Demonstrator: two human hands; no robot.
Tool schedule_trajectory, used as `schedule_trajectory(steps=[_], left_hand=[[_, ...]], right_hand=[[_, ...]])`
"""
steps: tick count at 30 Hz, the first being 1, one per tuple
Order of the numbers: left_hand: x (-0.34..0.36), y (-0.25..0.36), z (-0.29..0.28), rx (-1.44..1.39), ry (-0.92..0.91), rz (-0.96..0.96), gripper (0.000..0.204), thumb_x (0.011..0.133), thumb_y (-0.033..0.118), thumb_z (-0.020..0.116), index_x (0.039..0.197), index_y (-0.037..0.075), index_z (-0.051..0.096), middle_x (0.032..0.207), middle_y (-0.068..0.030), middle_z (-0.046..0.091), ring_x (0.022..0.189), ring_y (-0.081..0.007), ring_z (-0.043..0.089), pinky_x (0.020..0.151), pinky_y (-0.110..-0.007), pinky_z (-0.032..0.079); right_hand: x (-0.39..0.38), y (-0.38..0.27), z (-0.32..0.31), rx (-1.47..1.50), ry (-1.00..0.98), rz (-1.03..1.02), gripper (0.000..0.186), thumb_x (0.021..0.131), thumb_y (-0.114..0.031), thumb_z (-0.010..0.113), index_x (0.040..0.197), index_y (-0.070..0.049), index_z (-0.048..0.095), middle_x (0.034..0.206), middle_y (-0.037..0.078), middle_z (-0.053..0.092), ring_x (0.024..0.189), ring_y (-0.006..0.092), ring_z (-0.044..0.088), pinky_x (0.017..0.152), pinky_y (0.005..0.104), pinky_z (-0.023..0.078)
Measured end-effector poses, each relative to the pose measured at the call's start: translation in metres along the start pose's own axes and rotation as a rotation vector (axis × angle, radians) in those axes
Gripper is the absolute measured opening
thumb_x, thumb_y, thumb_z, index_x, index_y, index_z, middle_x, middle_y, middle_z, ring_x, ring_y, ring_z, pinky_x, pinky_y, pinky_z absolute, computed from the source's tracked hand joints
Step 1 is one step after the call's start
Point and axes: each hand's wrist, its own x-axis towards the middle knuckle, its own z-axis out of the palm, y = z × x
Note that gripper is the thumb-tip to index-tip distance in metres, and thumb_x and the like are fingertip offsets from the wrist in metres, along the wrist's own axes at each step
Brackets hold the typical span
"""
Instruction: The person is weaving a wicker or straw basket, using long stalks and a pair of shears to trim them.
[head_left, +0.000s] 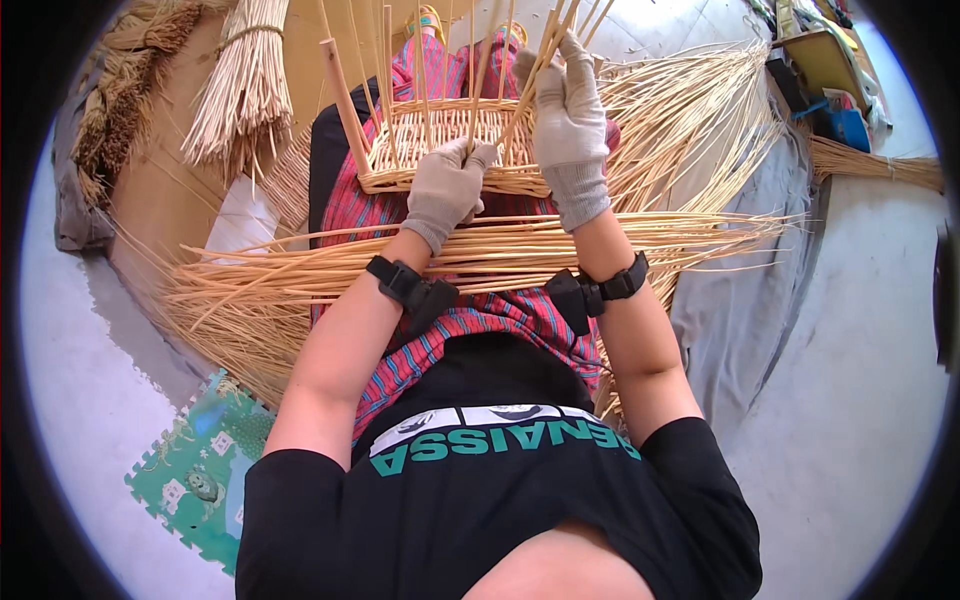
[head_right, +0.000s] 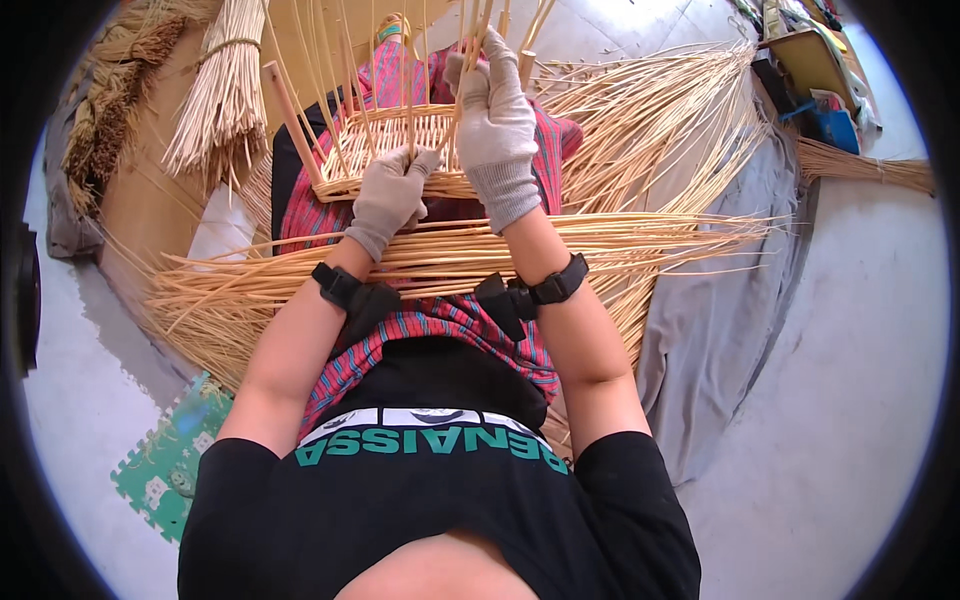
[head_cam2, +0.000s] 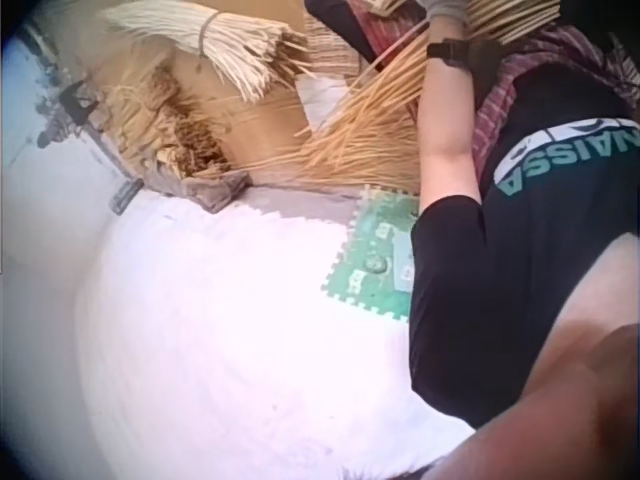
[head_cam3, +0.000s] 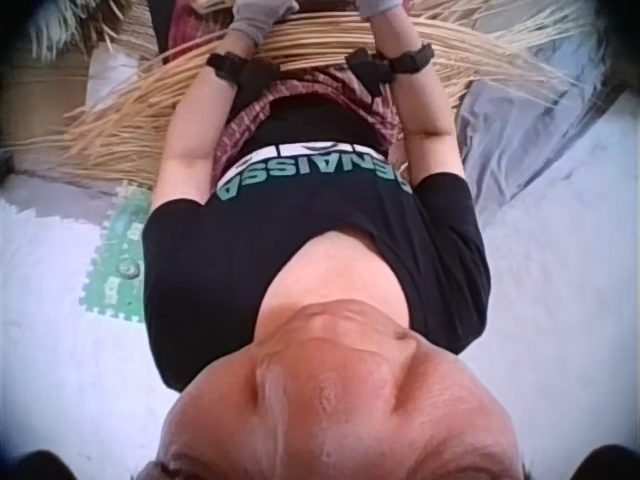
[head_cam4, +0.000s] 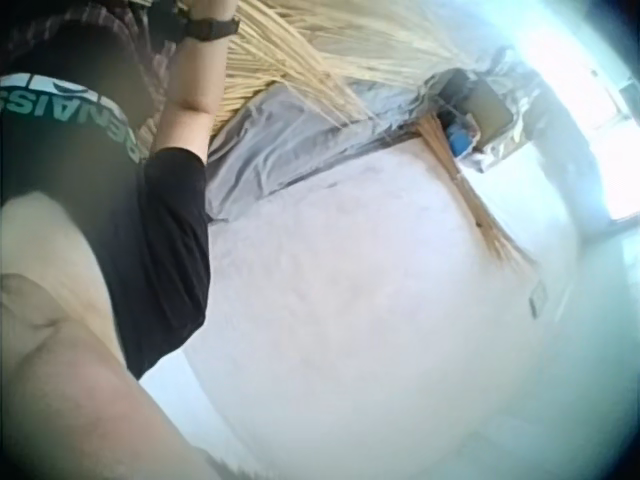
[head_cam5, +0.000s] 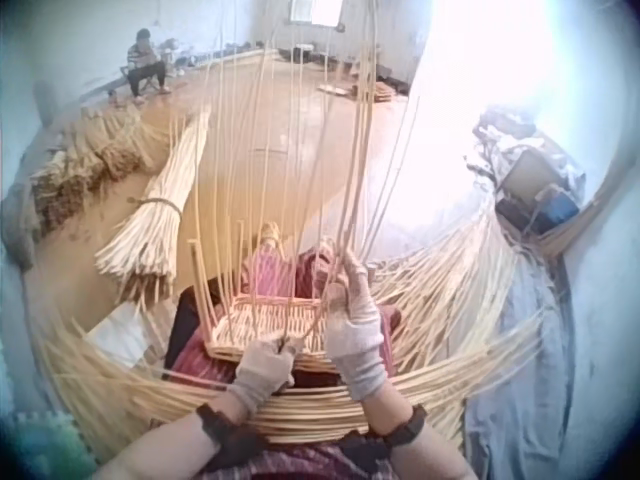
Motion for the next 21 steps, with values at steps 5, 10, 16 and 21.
schedule_trajectory(steps=[5,10,16,21], left_hand=[[-0.001,-0.008,0.003,-0.095,-0.009,0.045,0.033,0.106,0.036,0.059,0.106,0.004,0.070,0.055,-0.0024,0.057,0.038,-0.0104,0.053,0.034,-0.027,0.040],[-0.010,0.001,0.002,-0.135,-0.024,0.002,0.033,0.106,0.037,0.058,0.099,0.005,0.065,0.057,-0.0001,0.053,0.039,-0.0118,0.053,0.036,-0.029,0.041],[0.006,-0.016,0.008,0.043,0.024,0.147,0.028,0.107,0.032,0.056,0.098,0.007,0.065,0.053,-0.0035,0.055,0.039,-0.0144,0.056,0.036,-0.029,0.041],[0.006,-0.011,0.004,-0.098,0.026,0.058,0.023,0.104,0.029,0.064,0.099,0.007,0.069,0.053,0.0003,0.052,0.038,-0.0095,0.048,0.035,-0.029,0.037]], right_hand=[[0.012,0.006,0.006,-0.051,-0.099,0.043,0.047,0.102,0.004,0.053,0.147,-0.012,0.048,0.116,0.011,0.070,0.106,0.0162,0.071,0.091,0.0308,0.057],[0.042,0.028,0.013,-0.864,-0.034,-0.343,0.064,0.096,-0.009,0.069,0.154,-0.022,0.045,0.125,0.008,0.062,0.094,0.0150,0.065,0.083,0.0352,0.056],[0.035,0.037,0.048,-0.167,0.301,0.001,0.076,0.094,-0.017,0.073,0.161,-0.016,0.036,0.130,0.011,0.061,0.106,0.0153,0.062,0.087,0.0366,0.053],[-0.029,0.002,0.010,-0.113,0.293,-0.295,0.048,0.108,-0.026,0.052,0.152,-0.008,0.042,0.094,0.004,0.066,0.082,0.0128,0.061,0.089,0.0334,0.053]])
